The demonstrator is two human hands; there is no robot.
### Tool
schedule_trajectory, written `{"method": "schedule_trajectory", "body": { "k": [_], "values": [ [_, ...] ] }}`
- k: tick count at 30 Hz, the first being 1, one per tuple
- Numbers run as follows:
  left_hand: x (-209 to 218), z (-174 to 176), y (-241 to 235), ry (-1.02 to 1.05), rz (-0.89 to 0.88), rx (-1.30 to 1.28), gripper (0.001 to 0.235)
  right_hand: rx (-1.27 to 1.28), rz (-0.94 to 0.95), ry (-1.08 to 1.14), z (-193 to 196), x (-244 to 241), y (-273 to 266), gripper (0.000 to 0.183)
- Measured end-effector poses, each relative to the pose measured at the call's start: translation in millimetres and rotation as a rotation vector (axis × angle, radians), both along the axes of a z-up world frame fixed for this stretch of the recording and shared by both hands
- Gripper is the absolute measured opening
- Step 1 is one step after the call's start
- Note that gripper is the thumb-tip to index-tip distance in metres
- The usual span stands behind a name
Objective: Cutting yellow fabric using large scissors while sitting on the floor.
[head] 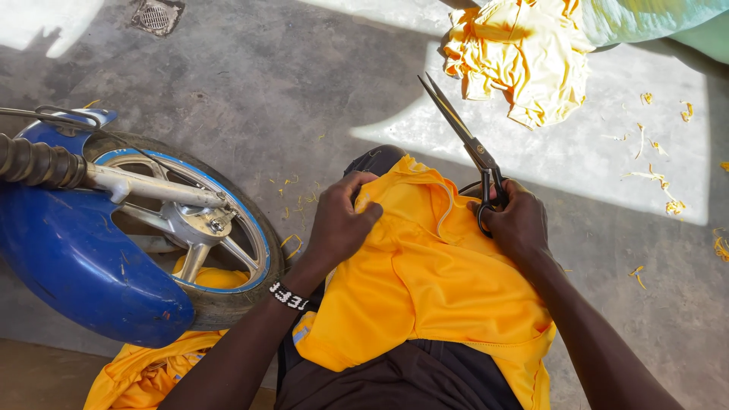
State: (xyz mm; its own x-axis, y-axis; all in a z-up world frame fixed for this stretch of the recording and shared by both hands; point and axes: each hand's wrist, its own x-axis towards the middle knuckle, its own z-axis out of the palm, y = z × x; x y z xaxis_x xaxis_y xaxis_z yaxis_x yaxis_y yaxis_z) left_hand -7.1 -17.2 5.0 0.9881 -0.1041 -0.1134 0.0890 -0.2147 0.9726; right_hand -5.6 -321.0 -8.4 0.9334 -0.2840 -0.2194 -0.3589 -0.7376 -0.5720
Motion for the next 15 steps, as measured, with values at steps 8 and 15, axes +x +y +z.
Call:
{"method": "schedule_trajectory", "body": {
  "k": [8,15],
  "values": [
    [11.7,-12.3,17.2,0.346,0.248,-0.575,0.05,0.085,-0.1,-0.034,19.8,-8.0,15.0,0.02],
    [18.7,-18.5,14.4,0.273,0.259,-0.387,0.033,0.004,-0.104,-0.113,7.0,-12.7,11.4,0.021]
  ]
}}
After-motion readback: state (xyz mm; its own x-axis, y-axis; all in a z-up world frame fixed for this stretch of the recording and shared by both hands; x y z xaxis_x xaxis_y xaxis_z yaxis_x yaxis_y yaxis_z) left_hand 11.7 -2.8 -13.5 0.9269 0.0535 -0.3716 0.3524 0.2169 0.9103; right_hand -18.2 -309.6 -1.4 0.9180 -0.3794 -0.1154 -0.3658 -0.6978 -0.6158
